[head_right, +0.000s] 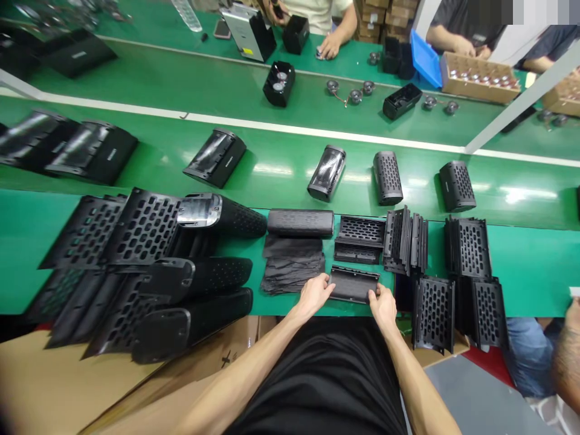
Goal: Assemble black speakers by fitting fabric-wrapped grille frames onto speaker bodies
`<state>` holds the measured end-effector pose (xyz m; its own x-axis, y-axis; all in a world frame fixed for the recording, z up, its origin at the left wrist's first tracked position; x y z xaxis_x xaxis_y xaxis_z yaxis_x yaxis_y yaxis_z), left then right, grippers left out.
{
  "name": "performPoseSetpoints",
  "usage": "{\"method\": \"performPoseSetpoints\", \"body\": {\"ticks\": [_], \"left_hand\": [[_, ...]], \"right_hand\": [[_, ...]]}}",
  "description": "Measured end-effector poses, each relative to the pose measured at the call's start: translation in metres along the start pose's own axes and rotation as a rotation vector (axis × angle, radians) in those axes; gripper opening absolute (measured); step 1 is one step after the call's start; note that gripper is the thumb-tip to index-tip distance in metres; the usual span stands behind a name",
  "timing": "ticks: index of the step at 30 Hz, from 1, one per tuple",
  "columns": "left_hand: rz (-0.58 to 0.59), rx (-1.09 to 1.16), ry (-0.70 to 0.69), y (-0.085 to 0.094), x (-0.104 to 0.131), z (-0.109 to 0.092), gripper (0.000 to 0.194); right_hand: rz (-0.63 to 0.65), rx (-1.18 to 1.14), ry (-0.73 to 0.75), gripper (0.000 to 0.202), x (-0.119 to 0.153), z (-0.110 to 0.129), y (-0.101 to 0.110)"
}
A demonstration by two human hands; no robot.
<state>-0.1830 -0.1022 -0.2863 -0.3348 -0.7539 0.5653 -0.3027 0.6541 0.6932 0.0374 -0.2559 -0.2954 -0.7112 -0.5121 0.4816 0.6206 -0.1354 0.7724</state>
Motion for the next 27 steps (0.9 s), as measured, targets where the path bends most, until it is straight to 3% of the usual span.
{"method": "performPoseSetpoints", "body": {"ticks": [5, 10, 13, 18, 23, 27], "left_hand": [[-0.066, 0.097, -0.002, 0.006, 0.004, 0.0, 0.015], [-0.126, 0.304, -0.009, 0.03, 0.014, 0.005, 0.017], [-0.104, 0.462, -0.018, 0.044, 0.024, 0.005, 0.028], [-0.082, 0.938, -0.011, 0.074, 0.036, -0.003, 0.039], [-0.117, 1.051, -0.046, 0.104, 0.044, -0.009, 0.041], [-0.059, 1.183, -0.044, 0.112, 0.049, -0.012, 0.043]], "right_hand": [[-0.037, -0.112, -0.006, 0.054, 0.007, 0.007, 0.007], [-0.041, -0.377, -0.033, 0.048, 0.019, 0.016, 0.025], [-0.002, -0.557, -0.034, 0.046, 0.026, 0.031, 0.037], [0.063, -0.771, -0.015, 0.047, 0.034, 0.066, 0.058], [0.109, -0.893, 0.006, 0.047, 0.041, 0.095, 0.076], [0.146, -0.97, 0.006, 0.048, 0.044, 0.109, 0.083]]}}
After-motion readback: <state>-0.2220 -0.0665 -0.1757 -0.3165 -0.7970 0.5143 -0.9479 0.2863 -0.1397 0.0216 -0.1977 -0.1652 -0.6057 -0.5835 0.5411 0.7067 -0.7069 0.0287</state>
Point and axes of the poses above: each hand's wrist, its own x-axis away from the middle knuckle, its own y-axis out of the back of the hand, z = x × y, the point moved 10 cm from there along -x, towards the middle knuckle, and after that the axes turned 6 degrees about -z, right-handed, at the moved point
